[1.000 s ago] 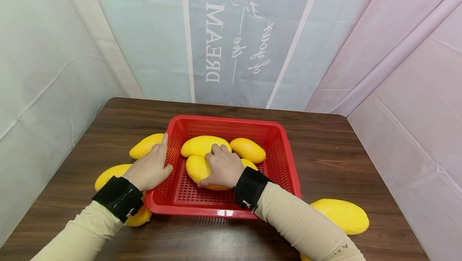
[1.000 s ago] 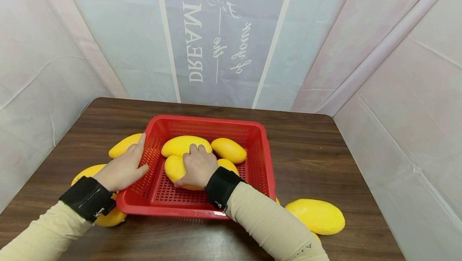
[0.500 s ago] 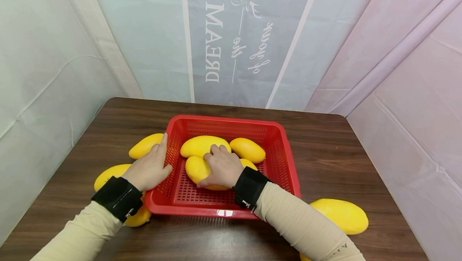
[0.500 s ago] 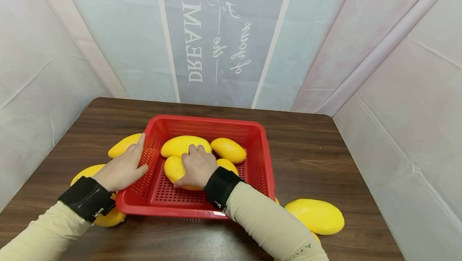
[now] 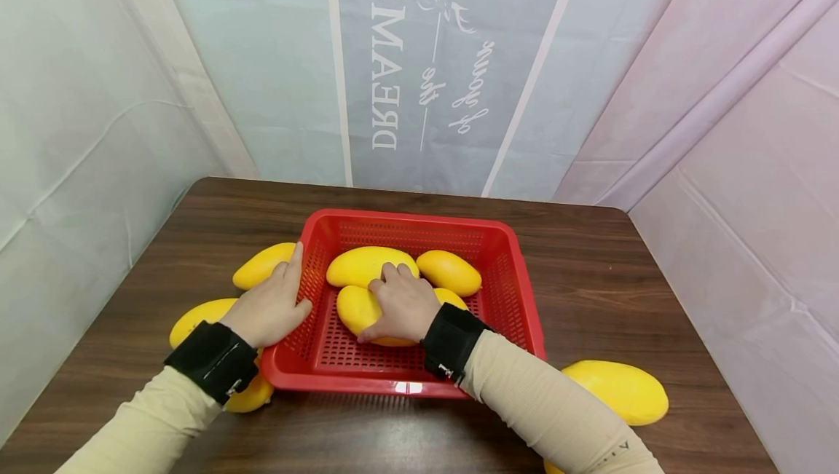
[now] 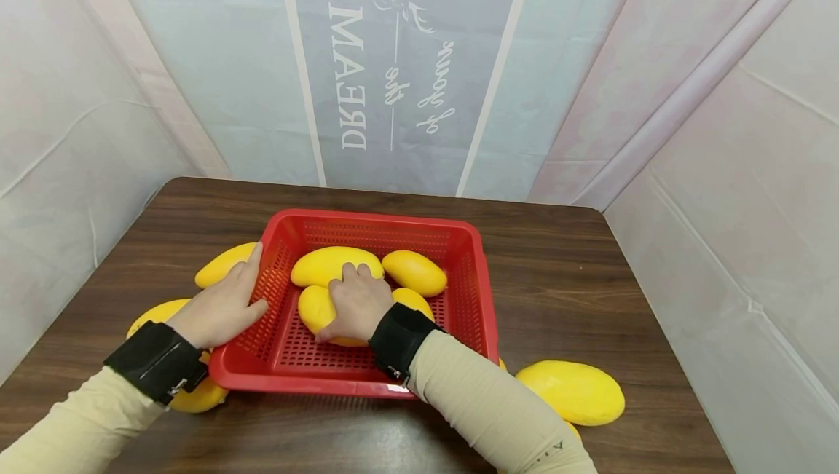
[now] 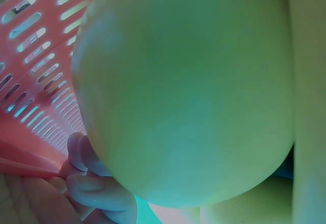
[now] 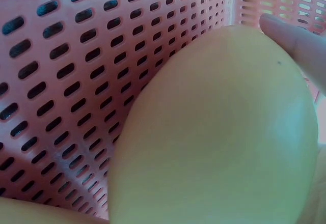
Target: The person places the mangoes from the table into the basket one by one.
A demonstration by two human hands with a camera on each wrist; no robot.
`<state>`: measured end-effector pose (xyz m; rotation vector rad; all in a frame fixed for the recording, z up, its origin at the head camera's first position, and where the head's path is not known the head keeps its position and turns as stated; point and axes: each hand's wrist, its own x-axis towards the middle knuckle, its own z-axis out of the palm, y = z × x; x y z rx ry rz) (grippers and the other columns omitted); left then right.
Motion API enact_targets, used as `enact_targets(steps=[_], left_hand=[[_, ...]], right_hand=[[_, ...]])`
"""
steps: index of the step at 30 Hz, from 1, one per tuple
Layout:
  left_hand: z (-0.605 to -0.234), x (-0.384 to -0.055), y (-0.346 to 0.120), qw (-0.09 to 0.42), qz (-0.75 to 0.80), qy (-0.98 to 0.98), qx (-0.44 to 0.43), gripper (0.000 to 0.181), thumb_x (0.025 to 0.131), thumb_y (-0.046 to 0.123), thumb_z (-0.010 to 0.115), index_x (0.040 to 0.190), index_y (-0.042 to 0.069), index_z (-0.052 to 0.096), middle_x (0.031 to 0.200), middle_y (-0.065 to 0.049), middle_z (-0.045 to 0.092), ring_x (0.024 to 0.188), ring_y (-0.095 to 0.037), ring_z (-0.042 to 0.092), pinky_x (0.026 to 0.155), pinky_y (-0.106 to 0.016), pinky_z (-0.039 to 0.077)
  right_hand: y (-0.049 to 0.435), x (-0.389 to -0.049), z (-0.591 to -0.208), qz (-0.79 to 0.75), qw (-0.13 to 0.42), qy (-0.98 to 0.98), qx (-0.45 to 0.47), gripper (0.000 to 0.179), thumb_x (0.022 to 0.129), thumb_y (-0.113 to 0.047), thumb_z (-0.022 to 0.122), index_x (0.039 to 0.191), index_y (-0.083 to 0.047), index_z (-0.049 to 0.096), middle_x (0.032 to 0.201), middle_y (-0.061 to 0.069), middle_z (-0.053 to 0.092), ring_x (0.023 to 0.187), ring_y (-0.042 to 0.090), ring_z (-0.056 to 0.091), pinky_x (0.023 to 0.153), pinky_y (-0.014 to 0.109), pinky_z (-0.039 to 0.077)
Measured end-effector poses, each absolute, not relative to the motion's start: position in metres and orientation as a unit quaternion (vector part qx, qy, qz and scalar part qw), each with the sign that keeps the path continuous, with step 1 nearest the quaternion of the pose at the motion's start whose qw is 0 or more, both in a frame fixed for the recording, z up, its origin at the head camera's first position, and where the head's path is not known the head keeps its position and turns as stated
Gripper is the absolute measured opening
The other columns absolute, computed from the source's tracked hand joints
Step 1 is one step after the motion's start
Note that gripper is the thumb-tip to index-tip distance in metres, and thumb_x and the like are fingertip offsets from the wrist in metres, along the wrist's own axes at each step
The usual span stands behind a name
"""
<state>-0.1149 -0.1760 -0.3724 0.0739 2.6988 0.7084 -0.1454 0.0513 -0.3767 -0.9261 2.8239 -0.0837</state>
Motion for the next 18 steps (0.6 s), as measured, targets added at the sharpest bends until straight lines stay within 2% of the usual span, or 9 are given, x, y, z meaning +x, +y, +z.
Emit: enact_targets(steps=[18], left_hand=[[-0.3724,-0.1154,-0.1759,0.179,0.25,0.951,0.024,0.099,0.094,0.021,0.06,0.158,0.012,-0.016,0.128,-0.024,0.041,0.071,-0.014,0.061,0.061,-0.031,0.06]], right_hand=[[0.0506,-0.1456,-0.3794,-0.023,0.083,0.946,-0.314,0.067,0.067,-0.068,0.078,0.106,-0.015,0.068,0.1,0.005,0.048,0.086,0.02,0.043,0.06,0.027,0.044]])
